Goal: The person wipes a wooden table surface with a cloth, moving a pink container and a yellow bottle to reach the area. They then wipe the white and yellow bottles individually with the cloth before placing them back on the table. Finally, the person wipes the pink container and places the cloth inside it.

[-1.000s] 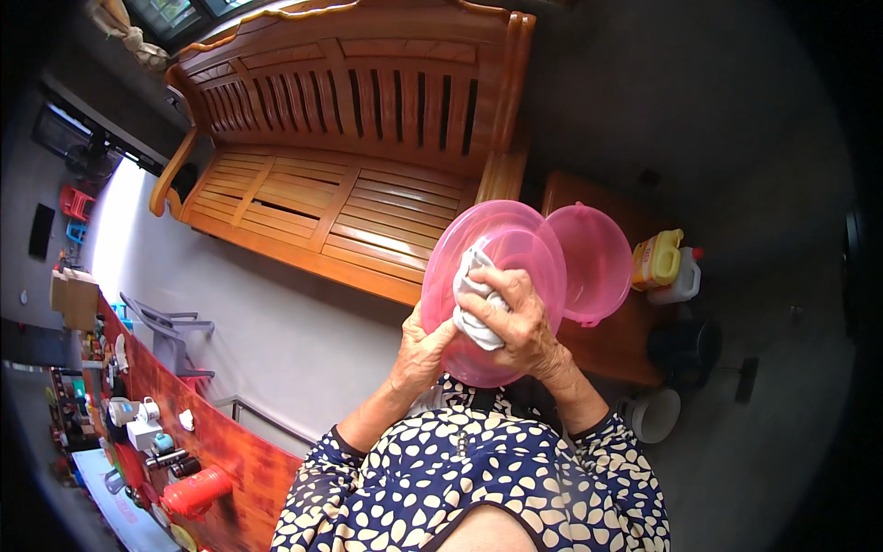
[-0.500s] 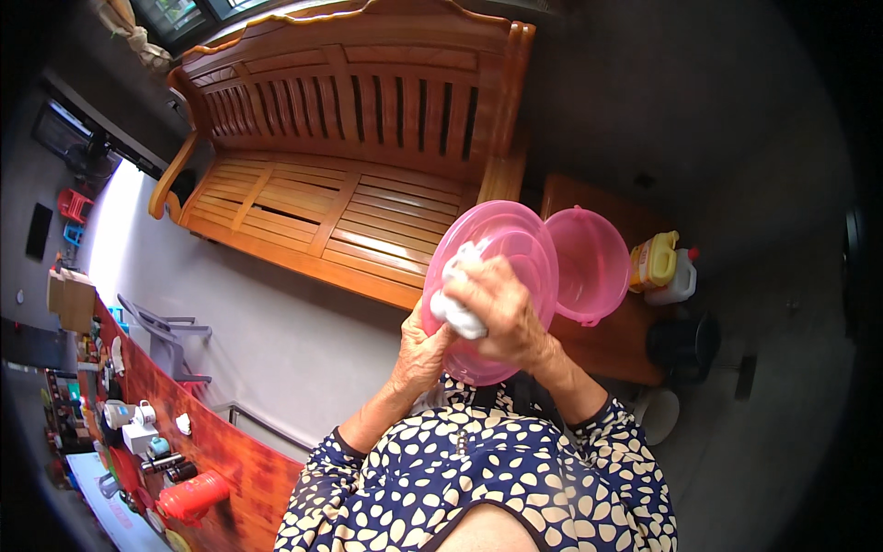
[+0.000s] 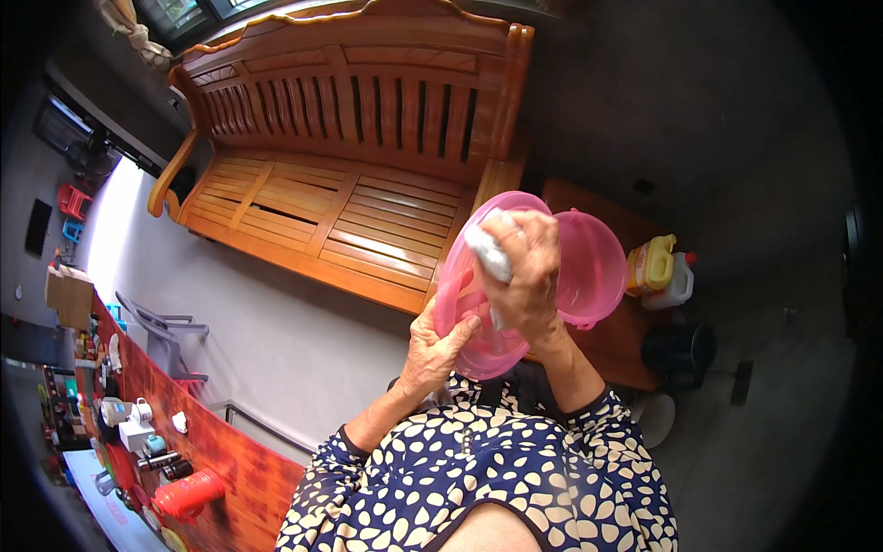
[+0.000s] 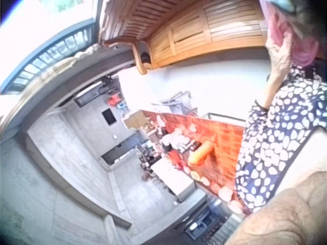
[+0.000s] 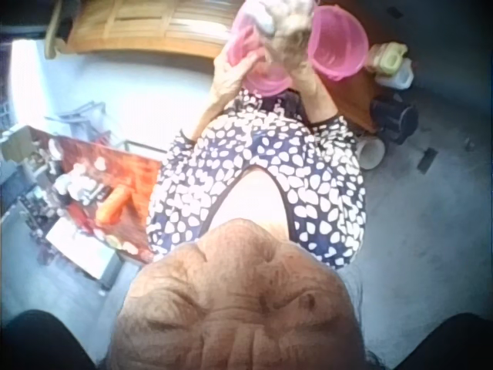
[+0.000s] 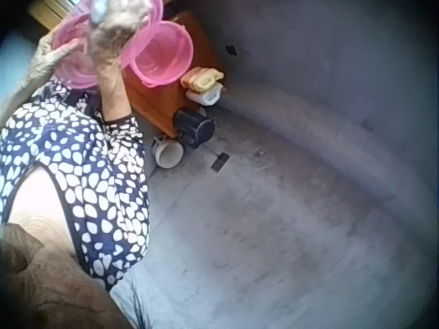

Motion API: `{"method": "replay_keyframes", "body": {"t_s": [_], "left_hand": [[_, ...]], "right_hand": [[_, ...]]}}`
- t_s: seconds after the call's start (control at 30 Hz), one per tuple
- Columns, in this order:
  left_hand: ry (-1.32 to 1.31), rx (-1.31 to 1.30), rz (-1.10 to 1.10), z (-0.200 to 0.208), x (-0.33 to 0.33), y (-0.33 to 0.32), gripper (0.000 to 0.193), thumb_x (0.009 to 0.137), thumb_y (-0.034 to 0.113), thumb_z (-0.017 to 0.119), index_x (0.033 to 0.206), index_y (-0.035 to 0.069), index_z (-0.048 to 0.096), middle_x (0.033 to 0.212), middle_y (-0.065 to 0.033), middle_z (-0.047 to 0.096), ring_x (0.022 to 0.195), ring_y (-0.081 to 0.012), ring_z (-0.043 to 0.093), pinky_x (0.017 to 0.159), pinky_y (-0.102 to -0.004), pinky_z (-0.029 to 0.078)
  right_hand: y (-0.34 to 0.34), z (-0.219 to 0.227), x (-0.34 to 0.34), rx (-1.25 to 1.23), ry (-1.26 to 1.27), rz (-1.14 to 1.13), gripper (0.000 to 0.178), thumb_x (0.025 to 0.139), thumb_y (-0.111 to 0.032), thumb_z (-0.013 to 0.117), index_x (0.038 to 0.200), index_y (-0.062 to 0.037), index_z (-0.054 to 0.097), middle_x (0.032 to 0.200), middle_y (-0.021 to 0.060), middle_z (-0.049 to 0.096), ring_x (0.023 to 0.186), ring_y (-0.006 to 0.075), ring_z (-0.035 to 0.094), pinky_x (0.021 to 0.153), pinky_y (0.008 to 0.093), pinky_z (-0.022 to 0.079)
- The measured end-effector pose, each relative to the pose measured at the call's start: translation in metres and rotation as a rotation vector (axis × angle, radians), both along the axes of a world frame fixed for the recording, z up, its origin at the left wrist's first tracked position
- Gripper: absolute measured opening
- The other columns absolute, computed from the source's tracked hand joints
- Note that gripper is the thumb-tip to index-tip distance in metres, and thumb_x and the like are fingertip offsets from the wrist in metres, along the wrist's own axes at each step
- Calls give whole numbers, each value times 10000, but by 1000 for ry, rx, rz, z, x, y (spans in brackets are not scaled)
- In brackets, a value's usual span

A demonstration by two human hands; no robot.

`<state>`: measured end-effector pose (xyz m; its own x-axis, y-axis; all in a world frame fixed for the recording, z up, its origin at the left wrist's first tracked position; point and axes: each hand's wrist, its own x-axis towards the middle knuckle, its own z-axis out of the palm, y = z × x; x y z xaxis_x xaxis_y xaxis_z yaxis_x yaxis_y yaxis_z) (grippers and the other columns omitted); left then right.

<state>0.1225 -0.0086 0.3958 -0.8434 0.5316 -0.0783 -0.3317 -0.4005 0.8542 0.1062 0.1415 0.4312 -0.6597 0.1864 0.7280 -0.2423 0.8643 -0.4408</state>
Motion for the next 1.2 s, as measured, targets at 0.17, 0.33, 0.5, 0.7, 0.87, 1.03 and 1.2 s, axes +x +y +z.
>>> {"method": "replay_keyframes", "body": {"t_s": [0.17,0.33,0.5,0.7,0.87,1.03,1.2], "left_hand": [[53,-70,-37,-1,4,-4,531,898,20,574,1385,37,363,1290,-116,527,1044,-145,579,918,-273,465],[-10,-41,45,-10,5,-9,503,881,45,612,1343,26,412,1205,-83,570,994,-138,593,870,-268,483],[72,82,-37,-33,3,-26,557,861,133,667,1338,7,407,1199,-68,565,1081,-137,535,947,-272,431],[41,-15,-32,-33,7,-31,461,870,89,641,1287,14,460,1160,-58,580,1061,-130,544,918,-276,451],[-46,-22,-31,-9,12,-27,494,876,37,616,1334,26,431,1202,-63,564,1060,-116,541,915,-257,453],[-40,-118,-60,-8,16,-30,520,874,25,612,1356,28,416,1278,-58,522,1044,-93,541,885,-228,461],[-86,-79,-45,-17,19,-34,516,869,11,609,1350,28,423,1268,-48,532,1043,-89,541,878,-227,464]], "right_hand": [[16,-15,-10,-214,-196,-43,377,735,-220,684,1088,-125,591,1031,142,527,985,343,500,860,464,408],[6,-20,19,84,-327,266,485,795,-300,591,1240,-123,518,1248,228,420,1161,386,395,992,506,306],[-26,-12,49,-106,-122,503,366,686,-104,694,1051,-86,667,1208,204,494,1137,383,464,1004,501,349],[-38,-15,44,-7,19,269,253,675,-127,732,923,-90,698,1095,133,567,1018,318,521,868,423,457],[-34,-11,25,-6,42,8,256,651,-96,748,904,-95,710,1047,124,569,968,302,521,798,390,478],[-14,-24,15,-142,-66,-257,275,660,-79,736,932,-105,708,1066,125,549,977,308,511,812,392,469],[-23,-14,29,2,-163,-171,340,716,-153,687,1041,-57,655,1113,178,510,1015,336,482,836,407,461]]}}
